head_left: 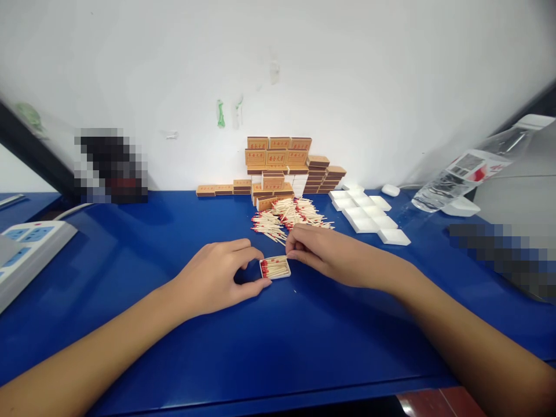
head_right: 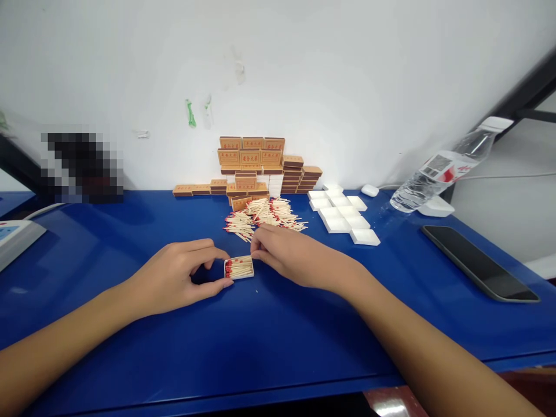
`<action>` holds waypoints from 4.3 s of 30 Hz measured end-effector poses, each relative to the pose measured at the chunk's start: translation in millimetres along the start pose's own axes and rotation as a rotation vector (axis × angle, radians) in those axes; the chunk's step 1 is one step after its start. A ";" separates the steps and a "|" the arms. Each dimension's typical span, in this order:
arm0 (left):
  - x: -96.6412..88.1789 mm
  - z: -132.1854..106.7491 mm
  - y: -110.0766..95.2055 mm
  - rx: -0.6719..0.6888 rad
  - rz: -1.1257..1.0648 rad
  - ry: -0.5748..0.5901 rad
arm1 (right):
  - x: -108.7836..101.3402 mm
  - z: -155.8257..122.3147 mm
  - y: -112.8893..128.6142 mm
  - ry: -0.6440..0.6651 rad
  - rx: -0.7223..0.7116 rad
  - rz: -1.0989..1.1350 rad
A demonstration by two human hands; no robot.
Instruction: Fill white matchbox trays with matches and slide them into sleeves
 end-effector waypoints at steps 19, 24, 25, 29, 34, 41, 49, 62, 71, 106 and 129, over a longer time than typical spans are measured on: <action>2.0 0.5 -0.6 0.018 0.021 0.000 | 9.0 12.8 16.7 -0.016 -0.039 -0.093; 1.6 -0.7 -1.4 0.011 0.016 0.010 | 5.3 9.3 17.2 -0.025 -0.026 -0.093; 1.4 -0.7 -1.5 0.010 0.013 0.009 | 2.3 7.7 16.4 -0.041 -0.018 -0.082; 0.8 0.1 -2.0 0.002 0.006 0.012 | -14.2 0.2 4.8 -0.177 -0.004 -0.070; 1.3 0.2 -2.8 -0.005 0.011 0.014 | -23.1 1.9 -26.9 -0.344 0.152 -0.210; 1.6 0.9 -2.8 -0.004 0.011 0.013 | -52.9 -16.1 -42.6 -0.398 0.171 -0.244; 3.3 -0.9 -0.3 0.008 0.019 0.003 | -122.4 -80.7 -107.1 -0.640 0.573 -0.168; 2.5 1.7 6.6 0.021 -0.037 -0.027 | -146.8 -15.4 -155.9 -0.689 0.717 0.106; 5.3 3.2 11.7 -0.011 -0.018 -0.050 | -127.1 -2.1 -167.2 -0.789 0.706 0.535; -30.5 -2.5 29.8 -0.031 -0.095 -0.297 | 16.0 -2.0 -2.5 -0.199 -0.020 0.158; -26.3 1.6 37.8 -0.060 -0.192 -0.125 | -10.5 -9.6 -29.5 -0.241 -0.096 0.295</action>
Point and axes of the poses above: each hand's wrist, its own z-axis towards the middle knuckle, its own x-axis out of the palm, y = z × x, the point moved 4 cm from there along z, towards the middle knuckle, and after that the axes turned 14 degrees about y, right-handed, at the moved point
